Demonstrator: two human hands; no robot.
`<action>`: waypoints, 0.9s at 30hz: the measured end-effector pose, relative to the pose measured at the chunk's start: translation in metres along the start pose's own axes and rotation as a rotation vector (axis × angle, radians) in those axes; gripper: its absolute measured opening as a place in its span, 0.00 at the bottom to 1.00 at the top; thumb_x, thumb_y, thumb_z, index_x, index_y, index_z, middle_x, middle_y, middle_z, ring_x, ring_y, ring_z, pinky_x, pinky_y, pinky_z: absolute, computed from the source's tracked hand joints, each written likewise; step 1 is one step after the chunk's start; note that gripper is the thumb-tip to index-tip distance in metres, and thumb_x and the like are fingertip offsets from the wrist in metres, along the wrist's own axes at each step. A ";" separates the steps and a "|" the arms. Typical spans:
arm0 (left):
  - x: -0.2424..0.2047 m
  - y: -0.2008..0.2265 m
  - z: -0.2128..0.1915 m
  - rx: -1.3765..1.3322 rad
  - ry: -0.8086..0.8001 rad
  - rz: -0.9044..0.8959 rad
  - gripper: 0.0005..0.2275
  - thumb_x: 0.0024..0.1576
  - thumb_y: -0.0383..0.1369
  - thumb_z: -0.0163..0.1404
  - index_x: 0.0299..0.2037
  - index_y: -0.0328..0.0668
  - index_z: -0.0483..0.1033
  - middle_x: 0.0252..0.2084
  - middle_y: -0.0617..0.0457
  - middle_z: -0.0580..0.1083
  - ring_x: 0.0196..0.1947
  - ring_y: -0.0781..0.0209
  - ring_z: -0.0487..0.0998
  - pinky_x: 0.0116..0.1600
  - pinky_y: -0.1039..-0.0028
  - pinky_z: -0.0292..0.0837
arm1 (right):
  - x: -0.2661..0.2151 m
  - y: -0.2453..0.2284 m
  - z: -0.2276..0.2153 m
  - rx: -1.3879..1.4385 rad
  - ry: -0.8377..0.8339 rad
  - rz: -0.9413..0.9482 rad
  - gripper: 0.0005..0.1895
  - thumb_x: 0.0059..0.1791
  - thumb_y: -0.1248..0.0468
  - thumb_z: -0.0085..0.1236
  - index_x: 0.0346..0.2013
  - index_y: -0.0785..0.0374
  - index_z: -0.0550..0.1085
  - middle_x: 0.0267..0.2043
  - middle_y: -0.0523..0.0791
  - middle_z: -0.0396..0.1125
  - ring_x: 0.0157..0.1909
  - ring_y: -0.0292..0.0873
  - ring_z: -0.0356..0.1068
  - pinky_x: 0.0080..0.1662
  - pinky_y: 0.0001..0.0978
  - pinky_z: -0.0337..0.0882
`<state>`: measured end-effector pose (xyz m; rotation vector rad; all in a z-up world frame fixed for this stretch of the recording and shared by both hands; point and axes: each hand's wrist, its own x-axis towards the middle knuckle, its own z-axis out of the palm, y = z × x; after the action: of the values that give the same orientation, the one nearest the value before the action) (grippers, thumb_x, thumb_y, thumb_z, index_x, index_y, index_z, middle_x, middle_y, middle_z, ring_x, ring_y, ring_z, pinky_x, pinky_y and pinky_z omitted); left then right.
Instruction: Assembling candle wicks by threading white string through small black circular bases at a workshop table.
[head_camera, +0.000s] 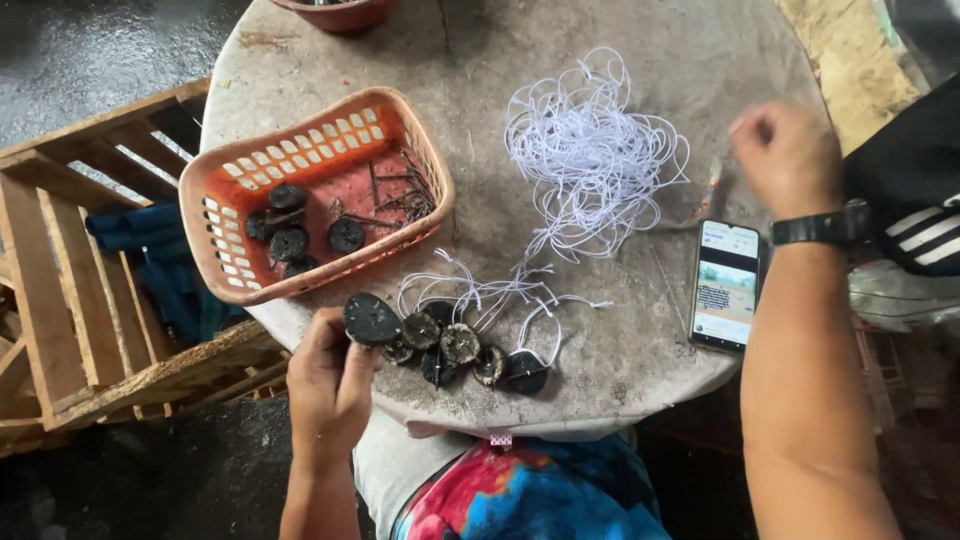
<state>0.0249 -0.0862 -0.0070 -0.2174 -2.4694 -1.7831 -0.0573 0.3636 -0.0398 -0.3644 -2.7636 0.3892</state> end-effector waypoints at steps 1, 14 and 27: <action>0.000 0.000 0.001 -0.001 0.001 0.003 0.02 0.52 0.28 0.40 0.31 0.41 0.66 0.19 0.58 0.66 0.19 0.70 0.63 0.25 0.81 0.58 | -0.005 -0.010 -0.001 0.000 0.003 -0.001 0.07 0.48 0.65 0.46 0.31 0.55 0.74 0.34 0.42 0.68 0.34 0.46 0.66 0.32 0.38 0.64; 0.002 0.006 0.012 -0.017 -0.053 0.020 0.06 0.52 0.33 0.42 0.31 0.40 0.67 0.21 0.56 0.66 0.20 0.70 0.63 0.24 0.80 0.57 | -0.026 -0.033 0.046 0.203 0.445 -0.103 0.03 0.44 0.68 0.52 0.25 0.61 0.71 0.28 0.45 0.67 0.30 0.45 0.65 0.31 0.35 0.62; 0.030 0.033 0.043 0.020 -0.155 0.265 0.10 0.43 0.19 0.40 0.34 0.34 0.68 0.27 0.39 0.68 0.31 0.37 0.71 0.37 0.59 0.66 | -0.097 -0.179 -0.044 1.155 0.077 -0.400 0.07 0.50 0.68 0.29 0.30 0.68 0.57 0.18 0.48 0.57 0.18 0.41 0.60 0.29 0.29 0.65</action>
<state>0.0010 -0.0329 0.0153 -0.6708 -2.4181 -1.6871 0.0101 0.1788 0.0278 0.4347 -1.9930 1.6275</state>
